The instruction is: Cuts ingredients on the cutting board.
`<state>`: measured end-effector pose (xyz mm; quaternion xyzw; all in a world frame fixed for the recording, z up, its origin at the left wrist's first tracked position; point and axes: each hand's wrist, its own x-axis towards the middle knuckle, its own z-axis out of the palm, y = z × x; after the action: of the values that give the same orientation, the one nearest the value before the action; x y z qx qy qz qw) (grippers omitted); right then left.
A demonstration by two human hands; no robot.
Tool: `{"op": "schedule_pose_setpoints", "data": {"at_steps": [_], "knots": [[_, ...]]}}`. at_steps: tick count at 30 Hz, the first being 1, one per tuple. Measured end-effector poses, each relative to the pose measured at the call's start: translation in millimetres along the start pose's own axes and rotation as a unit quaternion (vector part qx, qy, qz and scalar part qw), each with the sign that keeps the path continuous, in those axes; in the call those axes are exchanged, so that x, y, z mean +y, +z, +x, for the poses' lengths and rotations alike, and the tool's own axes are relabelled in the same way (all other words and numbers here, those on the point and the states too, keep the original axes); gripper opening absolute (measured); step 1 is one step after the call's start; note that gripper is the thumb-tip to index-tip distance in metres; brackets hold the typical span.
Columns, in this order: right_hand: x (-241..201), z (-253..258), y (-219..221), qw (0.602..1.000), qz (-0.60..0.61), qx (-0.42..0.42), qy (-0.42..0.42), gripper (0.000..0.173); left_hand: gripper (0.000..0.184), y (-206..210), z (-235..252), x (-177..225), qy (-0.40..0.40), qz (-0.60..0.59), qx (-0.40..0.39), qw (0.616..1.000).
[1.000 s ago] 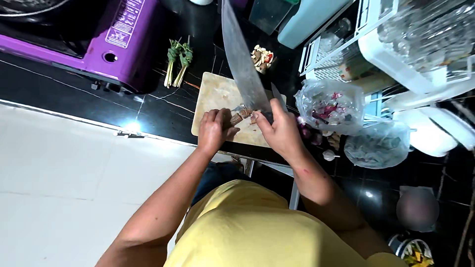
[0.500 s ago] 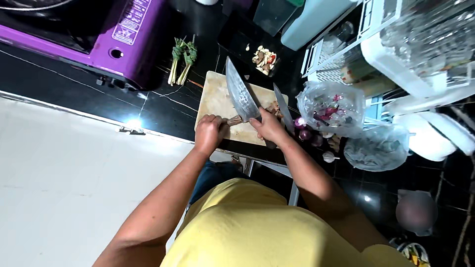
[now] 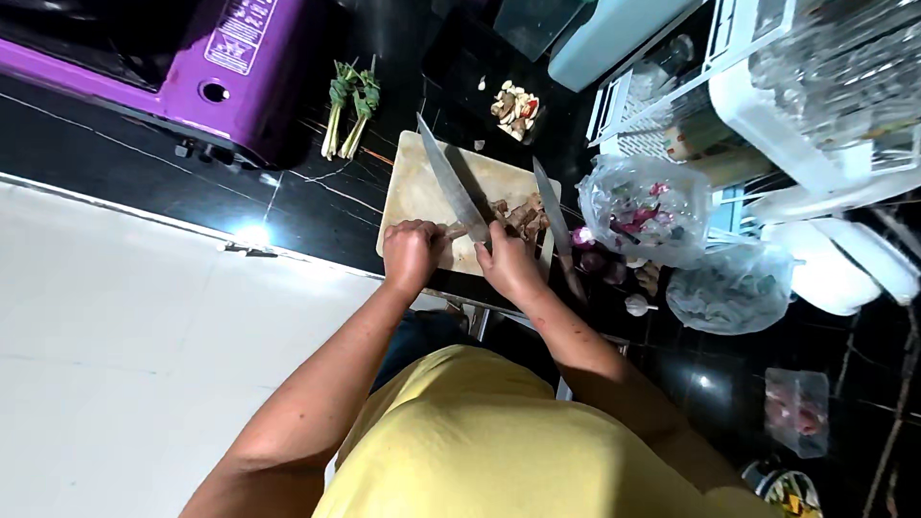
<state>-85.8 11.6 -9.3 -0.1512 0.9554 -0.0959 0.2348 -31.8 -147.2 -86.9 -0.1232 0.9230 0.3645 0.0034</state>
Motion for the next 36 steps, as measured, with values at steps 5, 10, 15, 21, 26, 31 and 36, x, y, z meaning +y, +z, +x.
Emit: {"op": "schedule_pose_setpoints", "data": {"at_steps": [5,10,15,21,26,31,36], "knots": [[37,28,-10,0.976,0.185,-0.110,0.035,0.040,0.017,1,0,-2,0.006,0.008,0.003,1.000],[25,12,-21,0.988,0.151,-0.030,0.023,0.037,0.017,2,-1,-5,0.014,-0.007,0.016,1.000],[-12,-35,-47,0.969,0.110,0.182,-0.129,0.027,0.024,1,-8,-16,0.044,-0.053,0.039,0.997],[-15,-3,6,1.000,-0.016,-0.012,-0.010,0.035,0.014,1,-10,-13,0.039,-0.030,0.039,0.998],[19,21,-2,0.984,0.155,-0.088,0.008,0.041,0.015,1,-8,-13,0.023,-0.010,0.034,0.999],[38,34,-5,0.923,0.344,-0.158,0.063,0.037,0.015,1,-7,-15,0.021,-0.017,0.042,0.999],[-2,1,-22,0.994,0.106,-0.001,-0.028,0.033,0.012,0,-5,-13,0.021,-0.027,0.042,0.999]]}}
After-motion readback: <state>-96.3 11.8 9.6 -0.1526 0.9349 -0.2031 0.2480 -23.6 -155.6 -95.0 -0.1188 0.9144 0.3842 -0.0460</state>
